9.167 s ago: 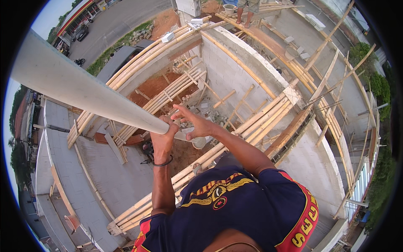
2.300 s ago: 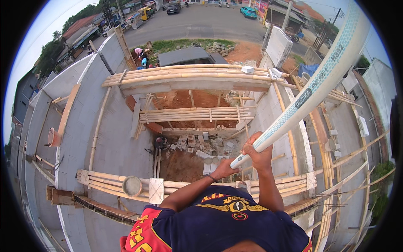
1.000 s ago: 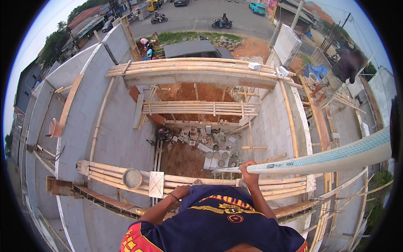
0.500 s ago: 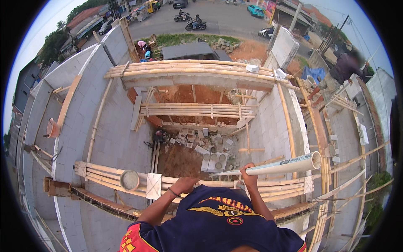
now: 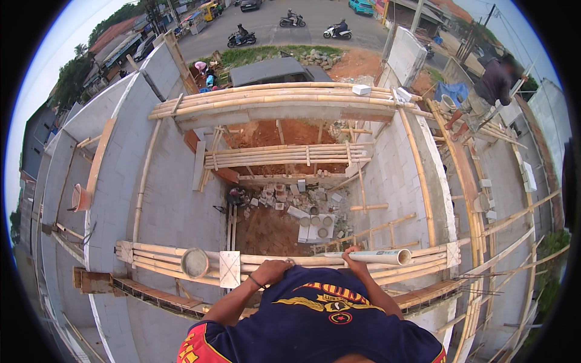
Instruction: The person handles a long white PVC pipe on a bamboo scaffold, positioning and adjusting it. They then use a trowel to scoop cement from a bucket and apply it to a wall joint.
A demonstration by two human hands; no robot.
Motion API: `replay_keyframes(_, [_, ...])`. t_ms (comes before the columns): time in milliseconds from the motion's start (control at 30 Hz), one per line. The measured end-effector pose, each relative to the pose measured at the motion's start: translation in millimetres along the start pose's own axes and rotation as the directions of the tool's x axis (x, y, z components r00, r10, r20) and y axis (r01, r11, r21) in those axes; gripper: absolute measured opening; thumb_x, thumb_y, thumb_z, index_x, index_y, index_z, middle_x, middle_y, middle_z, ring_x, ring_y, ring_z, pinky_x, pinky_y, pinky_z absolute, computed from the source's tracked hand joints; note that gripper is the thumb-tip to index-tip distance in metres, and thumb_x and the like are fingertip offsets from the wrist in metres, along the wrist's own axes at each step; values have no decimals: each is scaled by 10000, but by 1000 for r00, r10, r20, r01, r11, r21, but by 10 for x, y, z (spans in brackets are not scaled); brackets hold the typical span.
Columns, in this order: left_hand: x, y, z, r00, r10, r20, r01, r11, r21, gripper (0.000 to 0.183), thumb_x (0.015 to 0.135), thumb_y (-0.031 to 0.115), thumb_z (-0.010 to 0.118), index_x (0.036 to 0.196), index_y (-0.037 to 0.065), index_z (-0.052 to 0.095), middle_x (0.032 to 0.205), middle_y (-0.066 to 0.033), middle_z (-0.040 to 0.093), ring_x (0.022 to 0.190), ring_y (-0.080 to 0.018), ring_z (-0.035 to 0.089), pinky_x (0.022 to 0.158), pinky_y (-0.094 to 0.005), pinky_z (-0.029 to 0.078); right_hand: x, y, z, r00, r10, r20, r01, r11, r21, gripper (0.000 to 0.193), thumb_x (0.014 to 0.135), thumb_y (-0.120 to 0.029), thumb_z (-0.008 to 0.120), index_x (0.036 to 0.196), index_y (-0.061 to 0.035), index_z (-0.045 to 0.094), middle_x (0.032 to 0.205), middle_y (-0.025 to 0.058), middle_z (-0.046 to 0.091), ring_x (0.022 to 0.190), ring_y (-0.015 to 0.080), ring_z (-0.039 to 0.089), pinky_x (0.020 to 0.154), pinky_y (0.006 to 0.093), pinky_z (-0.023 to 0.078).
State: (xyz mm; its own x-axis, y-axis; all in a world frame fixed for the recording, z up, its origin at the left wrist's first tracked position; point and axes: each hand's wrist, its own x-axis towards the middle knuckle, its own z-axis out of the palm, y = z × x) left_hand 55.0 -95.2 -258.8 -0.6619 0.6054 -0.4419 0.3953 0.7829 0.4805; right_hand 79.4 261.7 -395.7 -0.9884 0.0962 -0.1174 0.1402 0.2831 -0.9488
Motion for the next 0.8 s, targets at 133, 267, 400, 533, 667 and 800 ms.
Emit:
replay_keyframes(133, [-392, 189, -115, 990, -89, 114, 53, 957, 285, 295, 879, 168, 505, 1143, 68, 589, 923, -166, 686, 831, -360, 677, 717, -522, 517, 11, 35, -3, 1000, -6, -1, 6, 998, -55, 221, 808, -204, 723, 850, -65, 556, 809, 33, 539, 788, 151, 522, 732, 303, 433])
replay_keyframes(267, [-924, 300, -234, 927, -118, 357, 28, 969, 247, 271, 872, 186, 533, 1083, 34, 611, 918, -176, 689, 833, -363, 675, 742, -491, 518, 33, 158, -13, 1000, 3, 1, -3, 1000, -25, 223, 813, -218, 722, 865, -68, 564, 803, 40, 546, 793, 154, 528, 738, 300, 436])
replay_keyframes(400, [-1297, 103, 1, 959, 253, 129, -212, 940, -268, 344, 831, 263, 617, 1083, 29, 627, 962, -187, 680, 909, -371, 658, 801, -442, 519, -10, 300, -16, 994, 52, 94, -49, 998, -40, 201, 824, -196, 726, 883, -84, 570, 873, 39, 570, 843, 148, 542, 776, 301, 447])
replay_keyframes(533, [-1060, -43, 188, 886, 321, 336, -113, 851, -513, 526, 824, 363, 647, 1223, 28, 574, 1143, -193, 643, 1062, -366, 614, 883, -403, 504, -48, 352, -1, 993, 52, 107, -39, 992, -118, 215, 807, -256, 729, 877, -113, 585, 792, 41, 583, 785, 165, 563, 727, 324, 455])
replay_keyframes(667, [-949, 44, -14, 856, 426, 293, -107, 701, -705, 549, 893, 351, 599, 1307, 2, 510, 1282, -175, 583, 1133, -294, 574, 947, -371, 463, -63, 330, -3, 986, 80, 144, -47, 975, -219, 230, 790, -276, 747, 892, -132, 600, 771, 39, 610, 776, 176, 588, 718, 351, 465])
replay_keyframes(800, [-955, 132, -205, 818, 367, 442, -4, 773, -634, 493, 972, 271, 541, 1344, -43, 465, 1328, -155, 545, 1154, -204, 532, 1005, -338, 414, -92, 337, -24, 971, 118, 206, -77, 978, -195, 236, 796, -240, 750, 918, -122, 586, 830, 43, 612, 816, 169, 577, 741, 345, 463])
